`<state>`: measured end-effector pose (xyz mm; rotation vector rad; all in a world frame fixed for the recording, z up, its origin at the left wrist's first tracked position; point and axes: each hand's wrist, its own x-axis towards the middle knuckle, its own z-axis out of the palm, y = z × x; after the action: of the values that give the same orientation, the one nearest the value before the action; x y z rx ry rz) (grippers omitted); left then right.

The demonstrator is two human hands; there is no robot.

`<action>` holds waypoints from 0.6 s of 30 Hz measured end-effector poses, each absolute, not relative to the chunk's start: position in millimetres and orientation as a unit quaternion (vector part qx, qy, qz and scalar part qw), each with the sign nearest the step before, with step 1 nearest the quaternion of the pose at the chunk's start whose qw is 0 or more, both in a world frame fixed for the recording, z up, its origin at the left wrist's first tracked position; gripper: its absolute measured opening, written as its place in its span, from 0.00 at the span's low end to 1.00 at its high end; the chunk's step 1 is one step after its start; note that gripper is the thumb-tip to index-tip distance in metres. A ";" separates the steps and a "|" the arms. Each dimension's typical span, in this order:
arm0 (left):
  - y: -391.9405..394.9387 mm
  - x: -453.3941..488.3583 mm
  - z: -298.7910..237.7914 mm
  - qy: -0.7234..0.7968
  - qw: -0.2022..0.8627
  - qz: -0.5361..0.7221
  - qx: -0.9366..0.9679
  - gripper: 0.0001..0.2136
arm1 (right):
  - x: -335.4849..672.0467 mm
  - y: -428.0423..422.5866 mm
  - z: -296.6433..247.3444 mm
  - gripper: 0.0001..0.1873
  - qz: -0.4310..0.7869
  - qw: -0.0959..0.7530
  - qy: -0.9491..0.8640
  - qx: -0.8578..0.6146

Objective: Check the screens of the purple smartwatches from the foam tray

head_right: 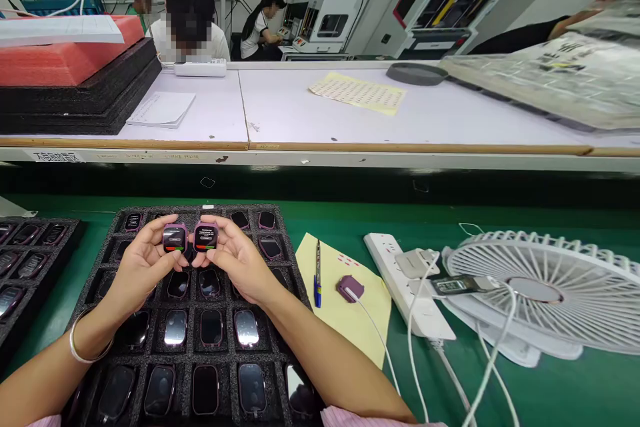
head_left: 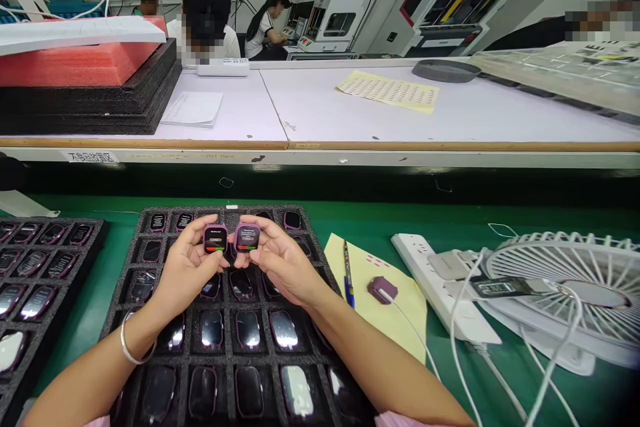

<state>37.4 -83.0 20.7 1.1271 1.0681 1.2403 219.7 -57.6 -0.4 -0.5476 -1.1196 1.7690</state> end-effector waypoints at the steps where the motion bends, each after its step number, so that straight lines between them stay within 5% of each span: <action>1: -83.0 37.1 20.3 0.450 0.543 0.523 0.479 0.25 | 219.4 -57.7 -0.8 0.25 0.720 0.469 -0.461 -0.223; 18: -86.5 34.6 19.1 0.421 0.585 0.502 0.477 0.18 | 218.0 -59.3 -1.1 0.20 0.691 0.478 -0.469 -0.270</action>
<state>34.6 -86.5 19.1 1.1126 0.9827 1.1711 218.0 -59.3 -1.1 -0.6602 -1.1455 1.6876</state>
